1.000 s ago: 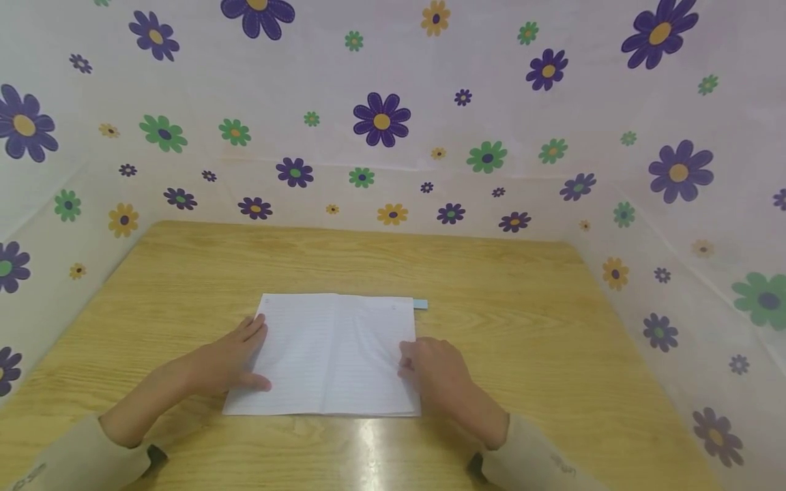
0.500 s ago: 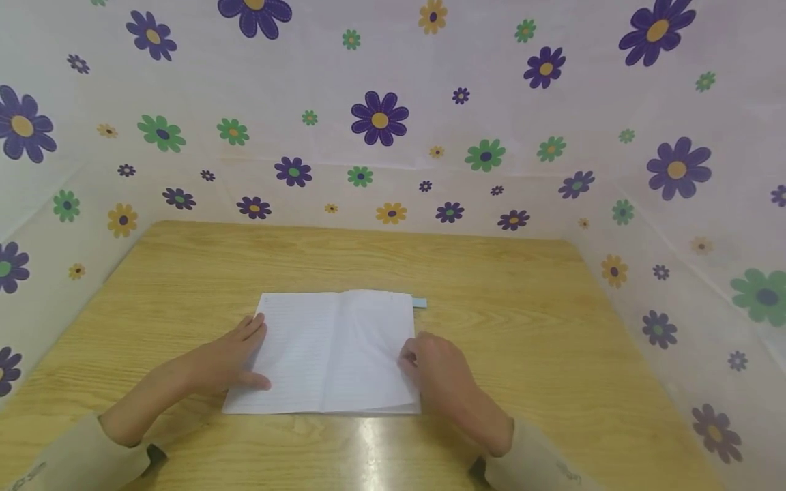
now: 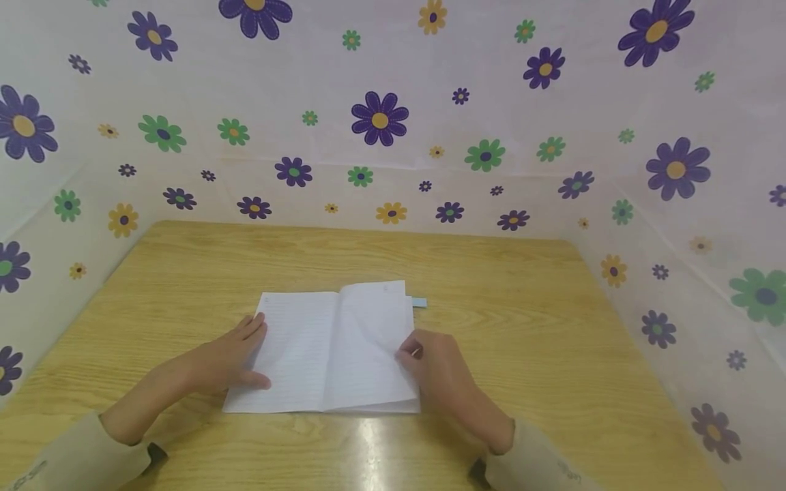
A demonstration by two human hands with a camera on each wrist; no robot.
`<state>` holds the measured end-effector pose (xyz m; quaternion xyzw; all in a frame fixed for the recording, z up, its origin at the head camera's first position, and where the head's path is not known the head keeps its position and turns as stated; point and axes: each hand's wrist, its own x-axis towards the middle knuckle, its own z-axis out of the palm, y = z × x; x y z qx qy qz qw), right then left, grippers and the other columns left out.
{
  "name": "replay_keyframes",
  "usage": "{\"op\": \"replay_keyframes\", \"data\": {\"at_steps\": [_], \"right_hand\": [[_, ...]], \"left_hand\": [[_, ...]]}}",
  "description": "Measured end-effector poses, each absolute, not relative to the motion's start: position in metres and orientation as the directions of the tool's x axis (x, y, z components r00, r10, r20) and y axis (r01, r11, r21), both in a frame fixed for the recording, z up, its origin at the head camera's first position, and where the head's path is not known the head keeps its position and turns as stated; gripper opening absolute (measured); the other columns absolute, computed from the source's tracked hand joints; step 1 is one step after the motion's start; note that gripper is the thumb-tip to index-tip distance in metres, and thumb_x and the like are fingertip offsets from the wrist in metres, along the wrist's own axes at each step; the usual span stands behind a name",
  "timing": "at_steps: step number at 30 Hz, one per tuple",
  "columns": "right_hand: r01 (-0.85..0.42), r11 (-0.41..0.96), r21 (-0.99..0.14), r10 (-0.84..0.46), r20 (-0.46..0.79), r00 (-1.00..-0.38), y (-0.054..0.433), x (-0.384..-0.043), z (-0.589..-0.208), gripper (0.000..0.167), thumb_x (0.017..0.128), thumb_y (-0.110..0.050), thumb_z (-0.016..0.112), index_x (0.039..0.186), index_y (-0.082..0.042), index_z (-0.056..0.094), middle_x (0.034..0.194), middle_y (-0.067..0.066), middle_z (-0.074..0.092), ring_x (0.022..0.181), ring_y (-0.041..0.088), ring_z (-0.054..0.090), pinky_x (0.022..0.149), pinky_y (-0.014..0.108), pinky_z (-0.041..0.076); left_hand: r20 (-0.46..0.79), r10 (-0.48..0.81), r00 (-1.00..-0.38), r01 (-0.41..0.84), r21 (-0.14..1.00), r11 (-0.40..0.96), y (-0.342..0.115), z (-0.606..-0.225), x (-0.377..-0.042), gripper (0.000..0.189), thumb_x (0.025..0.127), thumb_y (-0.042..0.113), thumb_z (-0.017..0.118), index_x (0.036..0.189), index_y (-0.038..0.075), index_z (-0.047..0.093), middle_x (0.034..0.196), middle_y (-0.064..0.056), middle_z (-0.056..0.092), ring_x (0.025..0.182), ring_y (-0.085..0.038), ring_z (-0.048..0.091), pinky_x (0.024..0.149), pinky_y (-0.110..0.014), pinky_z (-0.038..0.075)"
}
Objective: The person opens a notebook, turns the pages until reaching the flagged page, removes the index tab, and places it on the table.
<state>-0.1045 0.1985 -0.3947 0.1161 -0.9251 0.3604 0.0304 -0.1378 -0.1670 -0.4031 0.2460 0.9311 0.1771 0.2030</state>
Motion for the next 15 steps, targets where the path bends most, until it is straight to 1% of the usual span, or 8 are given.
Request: {"op": "replay_keyframes", "data": {"at_steps": [4, 6, 8, 11, 15], "right_hand": [[-0.238, 0.673, -0.7, -0.186, 0.152, -0.971, 0.2009, -0.1057, -0.3969, 0.012, 0.086, -0.001, 0.082, 0.082, -0.009, 0.074, 0.077, -0.004, 0.07, 0.066, 0.007, 0.059, 0.058, 0.022, 0.05], [-0.23, 0.655, -0.719, -0.177, 0.15, -0.973, 0.2016, -0.1063, -0.3981, 0.012, 0.086, 0.001, 0.081, 0.084, -0.008, 0.074, 0.078, -0.003, 0.07, 0.068, 0.008, 0.062, 0.061, 0.023, 0.052], [-0.213, 0.64, -0.738, -0.161, 0.142, -0.977, 0.2019, -0.1066, -0.3988, 0.012, 0.086, 0.003, 0.08, 0.088, -0.006, 0.073, 0.08, -0.002, 0.069, 0.07, 0.01, 0.062, 0.063, 0.023, 0.052], [-0.178, 0.609, -0.773, -0.135, 0.12, -0.984, 0.2016, -0.1066, -0.3985, 0.017, 0.085, 0.007, 0.079, 0.098, -0.001, 0.071, 0.084, 0.001, 0.067, 0.072, 0.013, 0.06, 0.065, 0.022, 0.052], [-0.114, 0.575, -0.81, -0.095, 0.072, -0.993, 0.2024, -0.1067, -0.3975, 0.035, 0.085, 0.008, 0.078, 0.118, 0.006, 0.066, 0.087, 0.004, 0.067, 0.075, 0.014, 0.063, 0.066, 0.02, 0.053]], "left_hand": [[-0.291, 0.528, -0.798, 0.384, 0.43, 0.817, -0.1667, -0.4023, -0.1375, 0.105, 0.092, 0.048, 0.076, 0.152, -0.021, 0.025, 0.163, -0.039, 0.012, 0.151, -0.056, 0.008, 0.119, -0.066, 0.019], [-0.292, 0.527, -0.798, 0.382, 0.431, 0.817, -0.1666, -0.4023, -0.1373, 0.104, 0.092, 0.047, 0.076, 0.152, -0.021, 0.025, 0.163, -0.039, 0.012, 0.151, -0.056, 0.008, 0.119, -0.066, 0.019], [-0.293, 0.525, -0.799, 0.378, 0.435, 0.818, -0.1667, -0.4028, -0.1374, 0.104, 0.092, 0.047, 0.076, 0.152, -0.021, 0.024, 0.163, -0.039, 0.012, 0.151, -0.056, 0.008, 0.119, -0.065, 0.019], [-0.293, 0.525, -0.799, 0.378, 0.435, 0.818, -0.167, -0.4038, -0.1377, 0.104, 0.092, 0.047, 0.076, 0.152, -0.021, 0.024, 0.163, -0.039, 0.012, 0.151, -0.056, 0.008, 0.119, -0.065, 0.019], [-0.29, 0.526, -0.799, 0.381, 0.432, 0.818, -0.167, -0.4034, -0.1379, 0.104, 0.093, 0.047, 0.076, 0.152, -0.021, 0.024, 0.163, -0.039, 0.013, 0.151, -0.056, 0.009, 0.119, -0.065, 0.019]]}}
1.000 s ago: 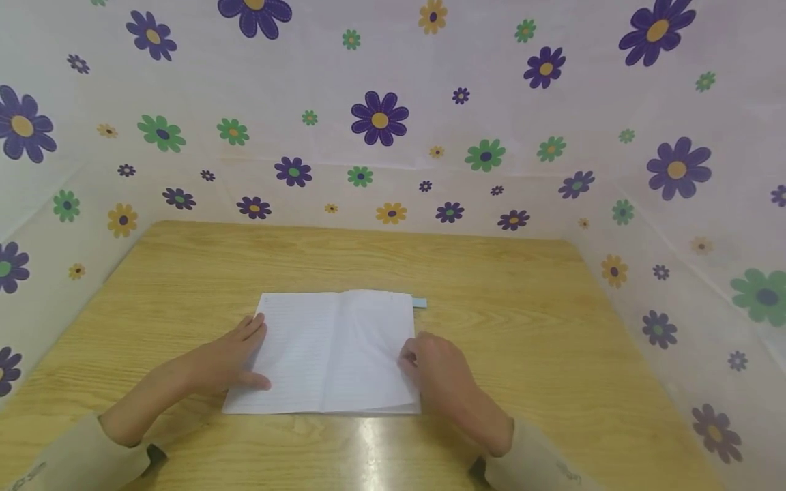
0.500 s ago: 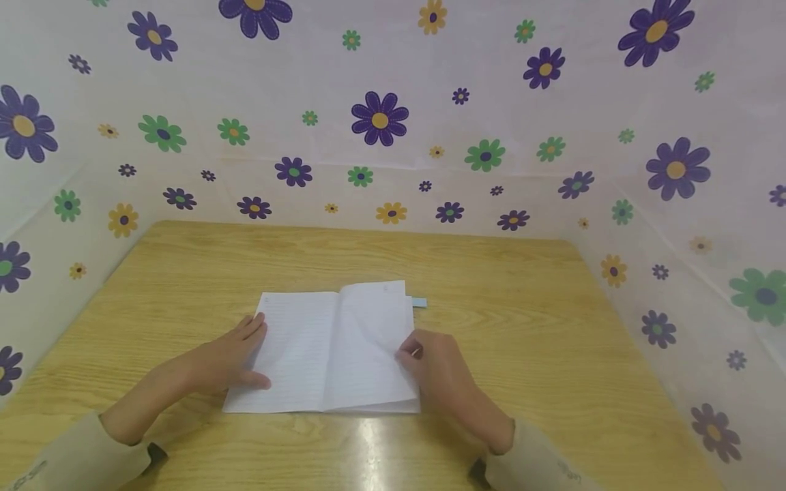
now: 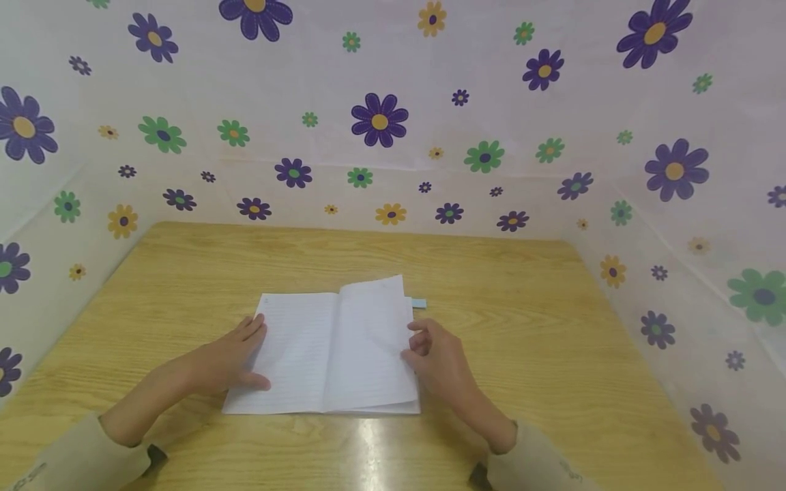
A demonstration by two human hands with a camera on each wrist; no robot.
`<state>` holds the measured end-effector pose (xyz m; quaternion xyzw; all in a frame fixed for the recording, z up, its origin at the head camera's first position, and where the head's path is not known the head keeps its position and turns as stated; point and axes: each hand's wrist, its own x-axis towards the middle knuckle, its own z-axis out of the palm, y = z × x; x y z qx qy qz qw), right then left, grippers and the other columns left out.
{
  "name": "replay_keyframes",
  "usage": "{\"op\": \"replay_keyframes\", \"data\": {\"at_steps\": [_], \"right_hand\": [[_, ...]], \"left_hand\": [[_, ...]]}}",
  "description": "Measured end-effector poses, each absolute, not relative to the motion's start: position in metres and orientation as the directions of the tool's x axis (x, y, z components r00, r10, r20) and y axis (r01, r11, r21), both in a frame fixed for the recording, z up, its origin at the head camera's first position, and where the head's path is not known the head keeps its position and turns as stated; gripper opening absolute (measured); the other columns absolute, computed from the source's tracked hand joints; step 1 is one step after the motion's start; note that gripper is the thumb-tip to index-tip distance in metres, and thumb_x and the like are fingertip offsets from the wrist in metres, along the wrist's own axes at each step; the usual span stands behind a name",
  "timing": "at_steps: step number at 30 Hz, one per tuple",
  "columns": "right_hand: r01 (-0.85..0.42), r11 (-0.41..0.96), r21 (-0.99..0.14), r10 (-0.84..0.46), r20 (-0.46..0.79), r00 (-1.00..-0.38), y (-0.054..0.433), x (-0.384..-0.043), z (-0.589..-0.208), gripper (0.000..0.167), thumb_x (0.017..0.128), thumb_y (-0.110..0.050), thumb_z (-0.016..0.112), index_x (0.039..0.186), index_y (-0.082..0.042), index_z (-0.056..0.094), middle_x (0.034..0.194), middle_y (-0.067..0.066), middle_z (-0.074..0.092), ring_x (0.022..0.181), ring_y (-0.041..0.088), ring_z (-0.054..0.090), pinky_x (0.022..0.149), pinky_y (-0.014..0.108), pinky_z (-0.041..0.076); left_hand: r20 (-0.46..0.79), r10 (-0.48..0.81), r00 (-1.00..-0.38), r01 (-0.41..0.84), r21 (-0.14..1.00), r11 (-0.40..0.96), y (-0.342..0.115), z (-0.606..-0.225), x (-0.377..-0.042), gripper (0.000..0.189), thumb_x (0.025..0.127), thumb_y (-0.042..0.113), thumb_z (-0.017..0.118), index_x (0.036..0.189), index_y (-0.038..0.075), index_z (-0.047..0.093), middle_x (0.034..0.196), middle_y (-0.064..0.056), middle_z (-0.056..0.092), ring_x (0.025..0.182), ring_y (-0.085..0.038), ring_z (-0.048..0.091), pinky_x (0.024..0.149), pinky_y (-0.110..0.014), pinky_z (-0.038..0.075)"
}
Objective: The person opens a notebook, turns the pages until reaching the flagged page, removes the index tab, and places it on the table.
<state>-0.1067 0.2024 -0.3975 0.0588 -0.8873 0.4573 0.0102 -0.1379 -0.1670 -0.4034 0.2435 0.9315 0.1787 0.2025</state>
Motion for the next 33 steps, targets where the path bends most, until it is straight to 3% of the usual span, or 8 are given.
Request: {"op": "replay_keyframes", "data": {"at_steps": [6, 14, 21, 33], "right_hand": [[-0.065, 0.537, -0.841, -0.068, 0.034, -0.997, 0.204, -0.107, -0.395, 0.038, 0.088, 0.005, 0.078, 0.124, 0.005, 0.067, 0.09, 0.006, 0.071, 0.08, 0.016, 0.068, 0.069, 0.021, 0.056], [0.019, 0.364, -0.931, -0.083, -0.053, -0.995, 0.207, -0.108, -0.395, 0.032, 0.091, 0.003, 0.075, 0.122, 0.007, 0.068, 0.099, 0.013, 0.071, 0.082, 0.02, 0.07, 0.072, 0.034, 0.062], [0.053, 0.264, -0.963, -0.096, -0.081, -0.992, 0.206, -0.109, -0.392, 0.036, 0.093, 0.001, 0.073, 0.127, 0.011, 0.065, 0.109, 0.02, 0.072, 0.085, 0.018, 0.071, 0.072, 0.03, 0.061], [0.0, 0.251, -0.968, -0.069, -0.018, -0.997, 0.196, -0.109, -0.388, 0.034, 0.094, -0.002, 0.074, 0.127, 0.007, 0.069, 0.109, 0.018, 0.074, 0.085, 0.015, 0.07, 0.073, 0.028, 0.061]], "left_hand": [[-0.289, 0.526, -0.8, 0.384, 0.427, 0.819, -0.168, -0.403, -0.138, 0.105, 0.092, 0.048, 0.076, 0.152, -0.021, 0.024, 0.163, -0.039, 0.012, 0.151, -0.057, 0.009, 0.119, -0.065, 0.02], [-0.288, 0.521, -0.803, 0.382, 0.422, 0.822, -0.168, -0.403, -0.14, 0.104, 0.092, 0.049, 0.076, 0.152, -0.021, 0.026, 0.163, -0.038, 0.013, 0.151, -0.056, 0.01, 0.12, -0.064, 0.02], [-0.252, 0.514, -0.82, 0.395, 0.4, 0.827, -0.166, -0.401, -0.14, 0.095, 0.095, 0.047, 0.073, 0.151, -0.019, 0.034, 0.162, -0.038, 0.018, 0.15, -0.056, 0.015, 0.119, -0.063, 0.023], [0.011, 0.532, -0.847, 0.49, 0.404, 0.772, -0.148, -0.39, -0.144, 0.08, 0.102, 0.035, 0.067, 0.155, -0.013, 0.031, 0.165, -0.03, 0.024, 0.152, -0.045, 0.023, 0.117, -0.058, 0.032]]}}
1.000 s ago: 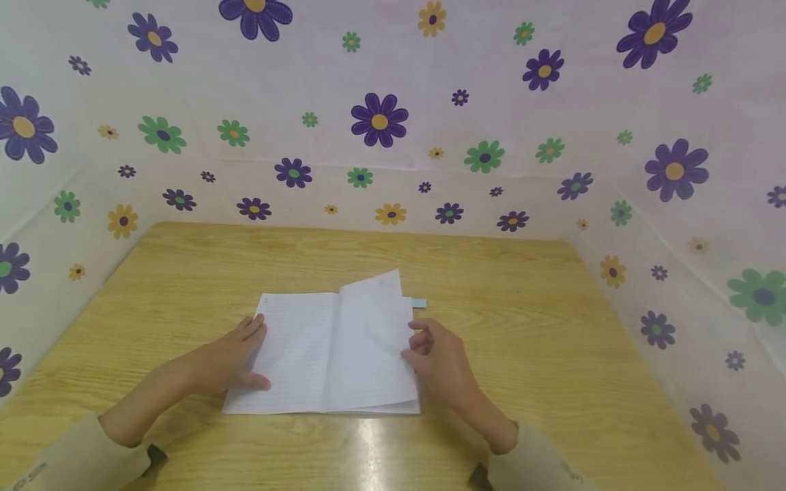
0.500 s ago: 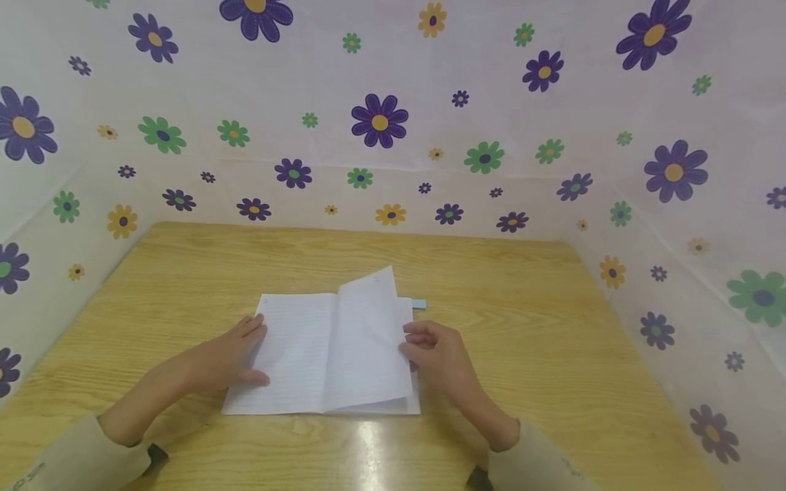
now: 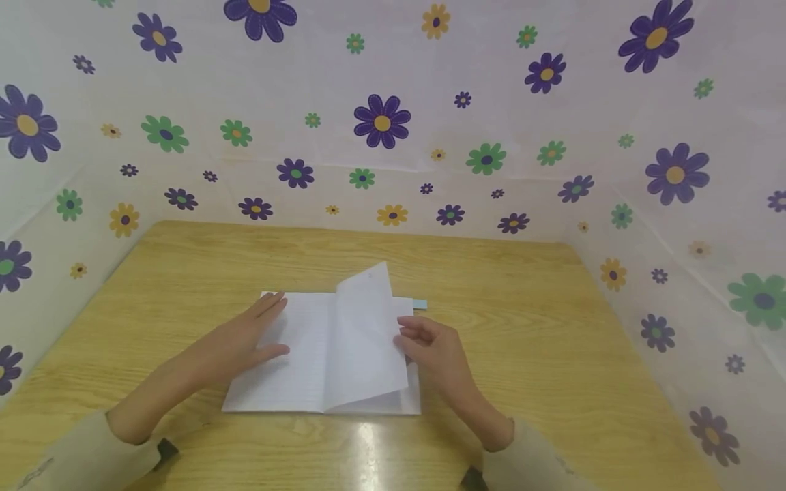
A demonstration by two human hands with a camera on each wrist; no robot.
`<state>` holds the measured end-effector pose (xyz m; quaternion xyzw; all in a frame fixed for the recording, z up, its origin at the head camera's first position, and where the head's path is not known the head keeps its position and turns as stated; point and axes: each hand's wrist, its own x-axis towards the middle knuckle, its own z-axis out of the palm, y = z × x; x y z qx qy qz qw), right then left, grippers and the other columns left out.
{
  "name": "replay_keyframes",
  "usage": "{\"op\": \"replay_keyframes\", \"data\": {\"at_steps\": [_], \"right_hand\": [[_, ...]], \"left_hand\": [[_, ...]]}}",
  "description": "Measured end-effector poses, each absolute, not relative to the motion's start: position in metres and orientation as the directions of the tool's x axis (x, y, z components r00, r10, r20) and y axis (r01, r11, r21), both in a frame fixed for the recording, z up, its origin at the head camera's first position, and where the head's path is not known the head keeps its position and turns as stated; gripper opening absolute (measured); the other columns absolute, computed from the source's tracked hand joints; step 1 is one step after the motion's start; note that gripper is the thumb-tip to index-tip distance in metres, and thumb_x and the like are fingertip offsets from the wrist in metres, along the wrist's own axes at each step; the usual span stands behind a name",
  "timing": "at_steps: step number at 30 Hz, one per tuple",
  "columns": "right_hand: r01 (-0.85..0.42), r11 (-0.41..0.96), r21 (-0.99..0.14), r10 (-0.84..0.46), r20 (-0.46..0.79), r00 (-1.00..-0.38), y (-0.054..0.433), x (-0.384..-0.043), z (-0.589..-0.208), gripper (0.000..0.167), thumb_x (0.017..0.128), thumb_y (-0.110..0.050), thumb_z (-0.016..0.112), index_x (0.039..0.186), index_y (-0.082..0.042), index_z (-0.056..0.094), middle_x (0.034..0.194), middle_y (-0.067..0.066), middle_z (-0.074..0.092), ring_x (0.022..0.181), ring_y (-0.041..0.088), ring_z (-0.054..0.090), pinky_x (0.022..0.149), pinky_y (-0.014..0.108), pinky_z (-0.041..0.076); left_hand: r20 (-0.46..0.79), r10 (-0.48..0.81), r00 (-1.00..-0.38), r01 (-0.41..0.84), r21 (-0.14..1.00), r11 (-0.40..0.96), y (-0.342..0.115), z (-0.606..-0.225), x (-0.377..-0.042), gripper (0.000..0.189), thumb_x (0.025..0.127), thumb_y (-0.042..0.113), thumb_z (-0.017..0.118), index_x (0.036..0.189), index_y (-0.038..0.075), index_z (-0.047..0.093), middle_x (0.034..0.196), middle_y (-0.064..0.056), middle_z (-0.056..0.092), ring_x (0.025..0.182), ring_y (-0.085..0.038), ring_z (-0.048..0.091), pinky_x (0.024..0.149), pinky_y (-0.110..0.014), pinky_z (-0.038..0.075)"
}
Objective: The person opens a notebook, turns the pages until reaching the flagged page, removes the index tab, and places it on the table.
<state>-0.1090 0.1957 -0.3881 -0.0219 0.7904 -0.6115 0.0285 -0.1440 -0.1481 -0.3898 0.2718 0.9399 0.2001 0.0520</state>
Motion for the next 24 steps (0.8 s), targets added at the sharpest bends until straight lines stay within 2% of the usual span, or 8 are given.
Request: {"op": "replay_keyframes", "data": {"at_steps": [13, 17, 24], "right_hand": [[-0.043, 0.183, -0.982, -0.073, 0.03, -0.997, 0.186, -0.105, -0.385, 0.033, 0.095, -0.008, 0.075, 0.125, 0.006, 0.07, 0.106, 0.017, 0.074, 0.08, 0.015, 0.068, 0.072, 0.025, 0.059], [-0.049, 0.188, -0.981, -0.06, 0.038, -0.997, 0.184, -0.106, -0.386, 0.03, 0.095, -0.008, 0.075, 0.123, 0.002, 0.073, 0.104, 0.015, 0.074, 0.078, 0.016, 0.067, 0.072, 0.03, 0.06], [-0.066, 0.19, -0.979, -0.05, 0.058, -0.997, 0.179, -0.105, -0.385, 0.026, 0.096, -0.01, 0.075, 0.121, -0.002, 0.075, 0.103, 0.013, 0.074, 0.077, 0.019, 0.066, 0.073, 0.037, 0.061]], "left_hand": [[0.116, 0.565, -0.817, 0.557, 0.415, 0.719, -0.116, -0.364, -0.142, 0.079, 0.103, 0.036, 0.066, 0.159, -0.007, 0.029, 0.167, -0.022, 0.024, 0.153, -0.035, 0.029, 0.116, -0.052, 0.037], [0.133, 0.579, -0.804, 0.575, 0.419, 0.702, -0.108, -0.36, -0.144, 0.079, 0.103, 0.035, 0.066, 0.159, -0.007, 0.029, 0.167, -0.022, 0.024, 0.153, -0.035, 0.028, 0.117, -0.05, 0.036], [0.154, 0.586, -0.795, 0.59, 0.42, 0.69, -0.097, -0.352, -0.152, 0.079, 0.103, 0.037, 0.066, 0.159, -0.005, 0.03, 0.167, -0.021, 0.025, 0.15, -0.035, 0.034, 0.112, -0.05, 0.043]]}}
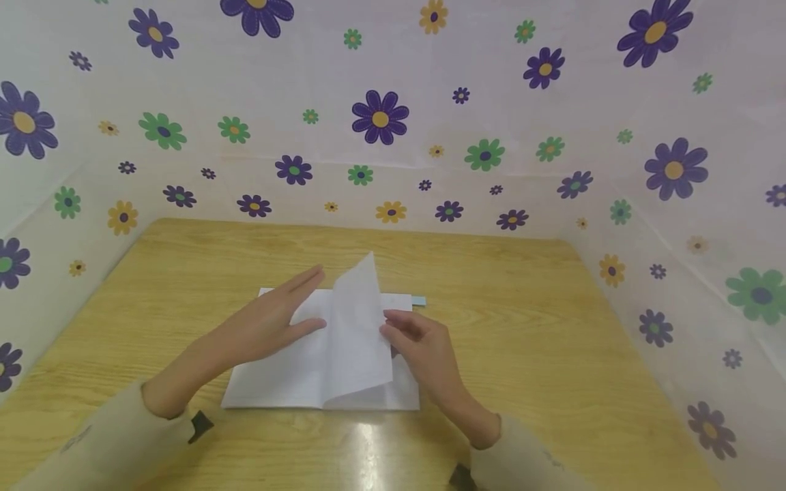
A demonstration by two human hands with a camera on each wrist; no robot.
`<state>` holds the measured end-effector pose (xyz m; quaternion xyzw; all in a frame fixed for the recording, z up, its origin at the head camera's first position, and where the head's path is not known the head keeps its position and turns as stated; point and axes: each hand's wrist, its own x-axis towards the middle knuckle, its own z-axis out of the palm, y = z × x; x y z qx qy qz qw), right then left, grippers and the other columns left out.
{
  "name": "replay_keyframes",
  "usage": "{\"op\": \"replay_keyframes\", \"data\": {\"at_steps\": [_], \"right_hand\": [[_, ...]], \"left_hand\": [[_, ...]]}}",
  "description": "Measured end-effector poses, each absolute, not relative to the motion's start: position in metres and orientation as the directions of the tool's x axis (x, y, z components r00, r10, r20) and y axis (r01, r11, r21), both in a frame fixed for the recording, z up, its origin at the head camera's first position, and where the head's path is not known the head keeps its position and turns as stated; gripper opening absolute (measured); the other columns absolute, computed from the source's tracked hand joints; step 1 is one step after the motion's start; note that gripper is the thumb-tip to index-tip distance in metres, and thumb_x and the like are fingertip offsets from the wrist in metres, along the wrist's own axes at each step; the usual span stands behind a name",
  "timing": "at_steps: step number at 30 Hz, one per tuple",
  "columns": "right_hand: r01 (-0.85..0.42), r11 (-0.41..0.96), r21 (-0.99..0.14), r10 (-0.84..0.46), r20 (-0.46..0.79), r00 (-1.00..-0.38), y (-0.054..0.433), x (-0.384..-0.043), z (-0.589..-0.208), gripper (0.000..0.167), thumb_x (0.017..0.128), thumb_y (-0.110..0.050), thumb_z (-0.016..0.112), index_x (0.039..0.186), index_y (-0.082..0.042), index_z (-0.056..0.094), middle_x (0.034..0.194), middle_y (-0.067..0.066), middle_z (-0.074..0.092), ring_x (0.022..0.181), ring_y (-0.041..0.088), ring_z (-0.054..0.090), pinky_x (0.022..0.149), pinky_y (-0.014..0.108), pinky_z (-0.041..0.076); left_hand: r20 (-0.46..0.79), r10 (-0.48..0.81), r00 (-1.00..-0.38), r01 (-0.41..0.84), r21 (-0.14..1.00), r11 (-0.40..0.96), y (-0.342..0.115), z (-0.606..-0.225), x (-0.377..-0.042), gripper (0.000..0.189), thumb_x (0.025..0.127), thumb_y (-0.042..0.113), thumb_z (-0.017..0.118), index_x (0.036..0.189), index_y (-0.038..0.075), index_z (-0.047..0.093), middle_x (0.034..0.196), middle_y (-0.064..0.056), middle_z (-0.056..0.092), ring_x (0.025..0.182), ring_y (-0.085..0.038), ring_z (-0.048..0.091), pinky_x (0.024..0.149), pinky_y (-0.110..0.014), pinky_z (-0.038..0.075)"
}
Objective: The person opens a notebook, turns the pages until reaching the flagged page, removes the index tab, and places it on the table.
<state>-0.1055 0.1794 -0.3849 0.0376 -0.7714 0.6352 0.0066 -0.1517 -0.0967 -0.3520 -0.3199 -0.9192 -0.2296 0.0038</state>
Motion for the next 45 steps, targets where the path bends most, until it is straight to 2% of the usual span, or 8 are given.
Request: {"op": "replay_keyframes", "data": {"at_steps": [6, 16, 23, 30, 36, 40, 45], "right_hand": [[-0.081, 0.181, -0.98, -0.062, 0.071, -0.996, 0.175, -0.106, -0.383, 0.026, 0.096, -0.01, 0.075, 0.121, -0.003, 0.075, 0.102, 0.012, 0.074, 0.076, 0.02, 0.066, 0.073, 0.038, 0.061], [-0.102, 0.193, -0.976, -0.08, 0.088, -0.993, 0.168, -0.107, -0.38, 0.025, 0.097, -0.012, 0.074, 0.12, -0.003, 0.075, 0.096, 0.012, 0.073, 0.073, 0.02, 0.066, 0.071, 0.036, 0.06], [-0.099, 0.186, -0.977, -0.091, 0.083, -0.992, 0.164, -0.107, -0.381, 0.026, 0.097, -0.012, 0.074, 0.12, 0.0, 0.075, 0.095, 0.014, 0.072, 0.072, 0.018, 0.065, 0.071, 0.033, 0.058], [-0.103, 0.191, -0.976, -0.103, 0.084, -0.991, 0.163, -0.107, -0.377, 0.026, 0.098, -0.013, 0.072, 0.122, -0.001, 0.074, 0.097, 0.012, 0.072, 0.074, 0.02, 0.066, 0.072, 0.036, 0.059], [-0.114, 0.204, -0.972, -0.111, 0.093, -0.989, 0.162, -0.107, -0.377, 0.027, 0.099, -0.014, 0.072, 0.122, -0.002, 0.074, 0.096, 0.011, 0.071, 0.073, 0.02, 0.065, 0.071, 0.034, 0.057], [-0.112, 0.194, -0.975, -0.119, 0.09, -0.989, 0.161, -0.107, -0.376, 0.027, 0.099, -0.014, 0.072, 0.123, -0.001, 0.074, 0.091, 0.011, 0.07, 0.073, 0.02, 0.065, 0.072, 0.034, 0.057], [-0.114, 0.166, -0.979, -0.139, 0.091, -0.986, 0.16, -0.106, -0.376, 0.027, 0.1, -0.015, 0.07, 0.122, 0.0, 0.073, 0.091, 0.011, 0.069, 0.074, 0.02, 0.065, 0.073, 0.031, 0.058]], "left_hand": [[0.151, 0.587, -0.795, 0.583, 0.459, 0.671, -0.084, -0.342, -0.156, 0.077, 0.105, 0.042, 0.061, 0.16, -0.002, 0.03, 0.168, -0.018, 0.025, 0.152, -0.032, 0.031, 0.116, -0.049, 0.037], [0.16, 0.604, -0.781, 0.595, 0.486, 0.64, -0.065, -0.337, -0.161, 0.074, 0.106, 0.039, 0.059, 0.162, 0.001, 0.028, 0.17, -0.014, 0.02, 0.154, -0.029, 0.027, 0.119, -0.047, 0.034], [0.152, 0.646, -0.748, 0.624, 0.492, 0.608, -0.056, -0.338, -0.166, 0.061, 0.111, 0.03, 0.05, 0.162, 0.003, 0.03, 0.17, -0.016, 0.018, 0.149, -0.032, 0.037, 0.113, -0.047, 0.042], [0.136, 0.681, -0.72, 0.646, 0.491, 0.585, -0.05, -0.34, -0.17, 0.057, 0.113, 0.034, 0.044, 0.162, 0.007, 0.032, 0.172, -0.014, 0.013, 0.149, -0.032, 0.037, 0.114, -0.047, 0.041], [0.127, 0.695, -0.708, 0.653, 0.492, 0.575, -0.05, -0.341, -0.17, 0.053, 0.113, 0.033, 0.042, 0.16, 0.007, 0.039, 0.171, -0.016, 0.012, 0.146, -0.034, 0.043, 0.113, -0.05, 0.042], [0.095, 0.691, -0.716, 0.637, 0.494, 0.592, -0.05, -0.341, -0.169, 0.053, 0.113, 0.035, 0.041, 0.159, 0.007, 0.04, 0.171, -0.017, 0.011, 0.145, -0.036, 0.043, 0.114, -0.051, 0.041], [0.032, 0.651, -0.758, 0.576, 0.501, 0.646, -0.053, -0.339, -0.166, 0.059, 0.112, 0.044, 0.041, 0.161, 0.011, 0.038, 0.172, -0.014, 0.009, 0.142, -0.037, 0.047, 0.11, -0.054, 0.044]]}}
